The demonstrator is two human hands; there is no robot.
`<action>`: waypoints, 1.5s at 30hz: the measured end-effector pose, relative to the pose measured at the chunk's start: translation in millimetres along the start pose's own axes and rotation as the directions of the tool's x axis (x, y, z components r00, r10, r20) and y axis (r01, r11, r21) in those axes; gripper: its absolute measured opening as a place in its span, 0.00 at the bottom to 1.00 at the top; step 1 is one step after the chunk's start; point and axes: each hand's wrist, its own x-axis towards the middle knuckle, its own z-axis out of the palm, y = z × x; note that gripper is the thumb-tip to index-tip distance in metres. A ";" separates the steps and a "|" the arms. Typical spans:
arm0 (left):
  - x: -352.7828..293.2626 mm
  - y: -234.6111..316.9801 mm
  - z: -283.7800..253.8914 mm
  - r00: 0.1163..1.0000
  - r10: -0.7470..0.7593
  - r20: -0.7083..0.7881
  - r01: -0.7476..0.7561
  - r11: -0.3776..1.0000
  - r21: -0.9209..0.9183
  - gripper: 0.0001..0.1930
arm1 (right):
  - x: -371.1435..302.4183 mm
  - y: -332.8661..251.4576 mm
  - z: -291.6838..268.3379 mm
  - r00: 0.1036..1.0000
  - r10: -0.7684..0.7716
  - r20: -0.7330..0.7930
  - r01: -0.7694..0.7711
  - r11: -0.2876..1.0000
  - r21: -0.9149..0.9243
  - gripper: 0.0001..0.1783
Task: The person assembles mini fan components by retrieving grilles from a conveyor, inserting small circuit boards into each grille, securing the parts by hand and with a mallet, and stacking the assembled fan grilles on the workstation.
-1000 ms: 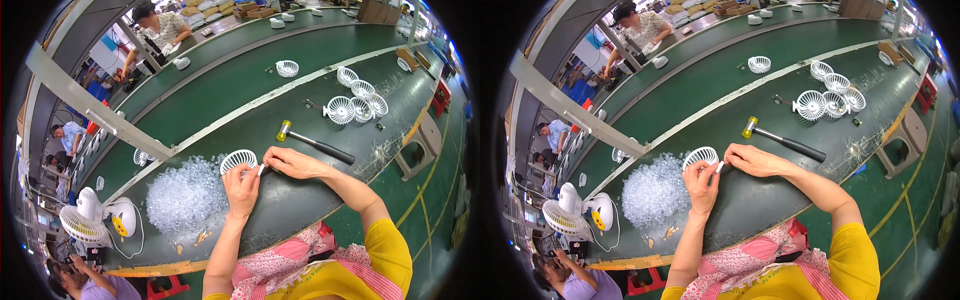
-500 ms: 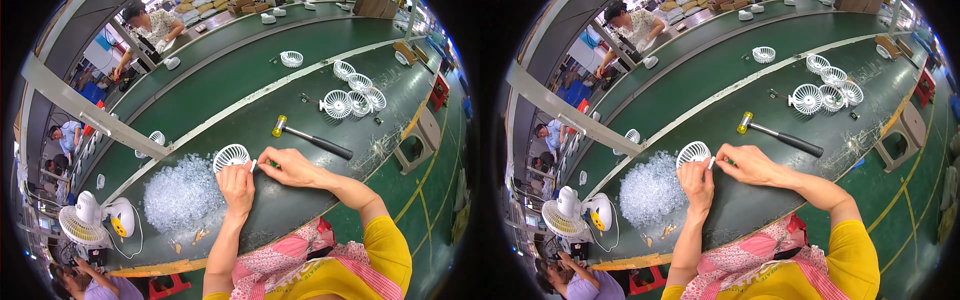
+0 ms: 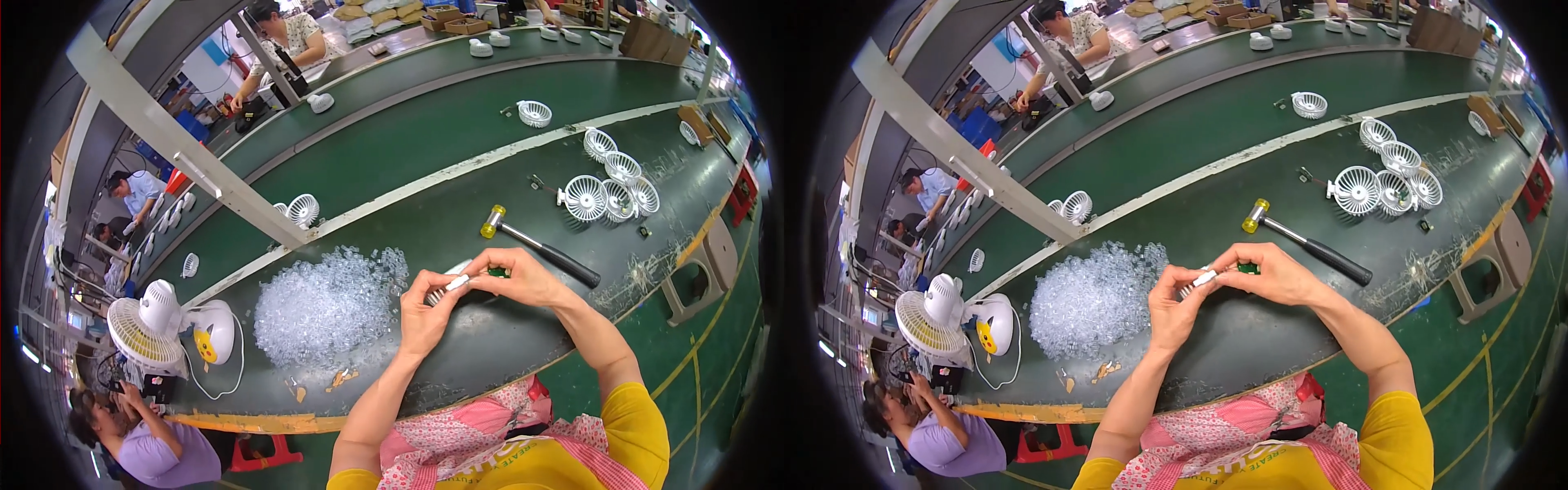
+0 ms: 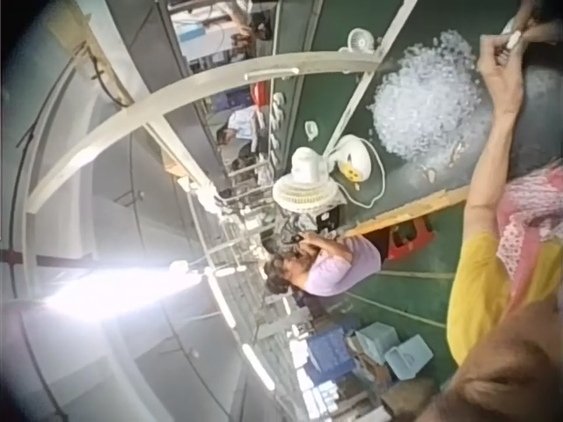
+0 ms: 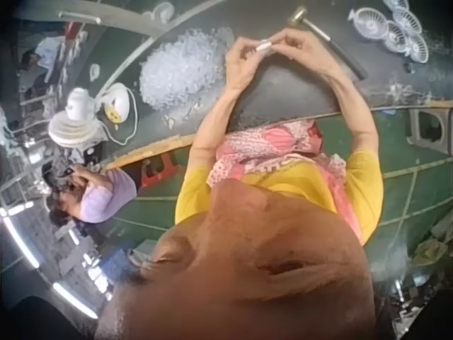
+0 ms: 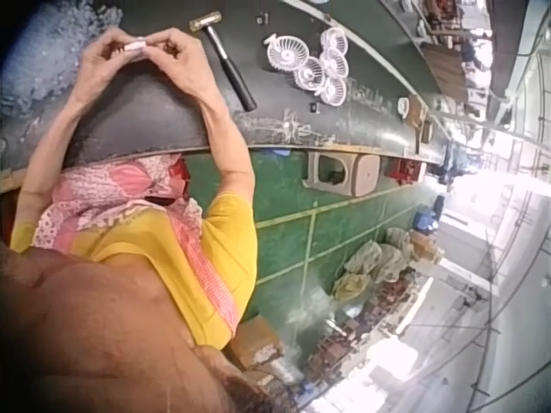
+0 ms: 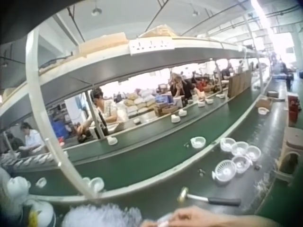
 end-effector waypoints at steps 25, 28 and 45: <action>-7.5 -28.0 13.2 0.847 0.412 0.336 -0.502 0.414 0.759 0.18 | 8.0 70.7 -7.2 0.890 -0.411 -0.196 0.091 0.583 -0.808 0.05; -10.7 -28.0 13.2 0.840 0.421 0.342 -0.511 0.400 0.761 0.18 | 3.1 64.6 -14.6 0.924 -0.365 -0.112 0.129 0.573 -0.809 0.06; -17.3 -19.5 12.0 0.843 0.398 0.362 -0.511 0.384 0.769 0.24 | -39.4 -13.1 -39.8 0.885 -0.341 -0.317 0.004 0.687 -0.727 0.17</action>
